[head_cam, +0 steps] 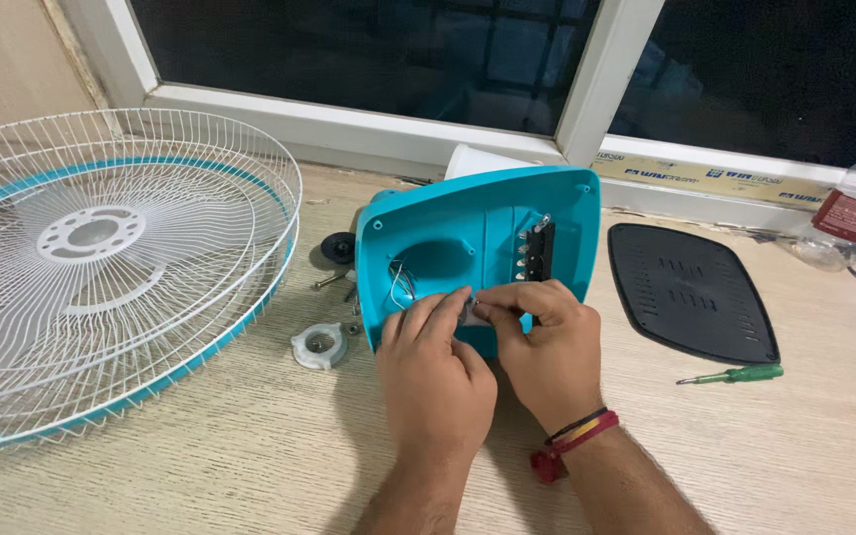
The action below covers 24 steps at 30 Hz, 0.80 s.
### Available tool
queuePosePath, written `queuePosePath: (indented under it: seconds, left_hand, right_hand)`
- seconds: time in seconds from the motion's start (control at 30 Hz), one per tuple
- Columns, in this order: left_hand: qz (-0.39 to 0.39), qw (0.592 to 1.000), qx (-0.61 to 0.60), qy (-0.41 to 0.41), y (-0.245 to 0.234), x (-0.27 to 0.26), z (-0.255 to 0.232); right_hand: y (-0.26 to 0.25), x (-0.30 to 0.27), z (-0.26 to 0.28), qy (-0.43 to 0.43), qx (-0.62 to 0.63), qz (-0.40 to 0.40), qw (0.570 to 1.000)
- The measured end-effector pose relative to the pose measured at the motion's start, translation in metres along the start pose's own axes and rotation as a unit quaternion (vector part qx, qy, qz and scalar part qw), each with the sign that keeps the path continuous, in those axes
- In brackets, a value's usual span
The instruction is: The person assembles the internal components of an electric fan. They place a black terminal block into the blue fan housing, secure it with screws, and then install a white plastic wire connector into the housing, also securing it with screws.
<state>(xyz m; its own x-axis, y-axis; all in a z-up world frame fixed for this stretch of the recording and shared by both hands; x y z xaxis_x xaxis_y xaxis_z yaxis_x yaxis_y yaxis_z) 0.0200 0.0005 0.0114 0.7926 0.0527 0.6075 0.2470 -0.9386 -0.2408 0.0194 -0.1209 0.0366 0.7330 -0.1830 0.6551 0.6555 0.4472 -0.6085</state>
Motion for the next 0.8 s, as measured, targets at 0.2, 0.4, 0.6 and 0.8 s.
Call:
queuePosePath:
  seconds: [0.2,0.4,0.6,0.8]
  left_hand:
    - [-0.017,0.999,-0.028,0.006,-0.002,0.002,-0.002]
    - [-0.047,0.996,-0.061,-0.042,0.001,0.008,-0.005]
    - [-0.056,0.993,-0.074,-0.075,0.004,0.010,-0.005]
    - [-0.082,0.995,-0.045,-0.030,0.007,0.011,-0.005]
  right_hand:
    - [0.004,-0.001,0.000,0.100,0.030,0.062,0.993]
    - [0.004,-0.001,-0.003,0.147,0.099,0.056,0.983]
    - [0.004,-0.003,-0.005,0.123,0.091,0.060,0.986]
    - [-0.002,-0.002,0.001,0.068,0.092,0.060,0.992]
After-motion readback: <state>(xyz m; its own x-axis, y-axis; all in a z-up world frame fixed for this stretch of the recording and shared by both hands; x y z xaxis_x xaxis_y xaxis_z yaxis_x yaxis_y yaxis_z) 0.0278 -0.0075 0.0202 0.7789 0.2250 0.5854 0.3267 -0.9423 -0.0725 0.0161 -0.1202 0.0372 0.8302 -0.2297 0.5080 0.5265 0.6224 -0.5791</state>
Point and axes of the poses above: each hand's wrist, its own x-axis towards the middle knuckle, its own y-axis out of the palm, z = x × y, the point moved 2 cm from there along x, towards the middle knuckle, and after that the axes turned 14 degrees about -x, right-handed, at the moved point
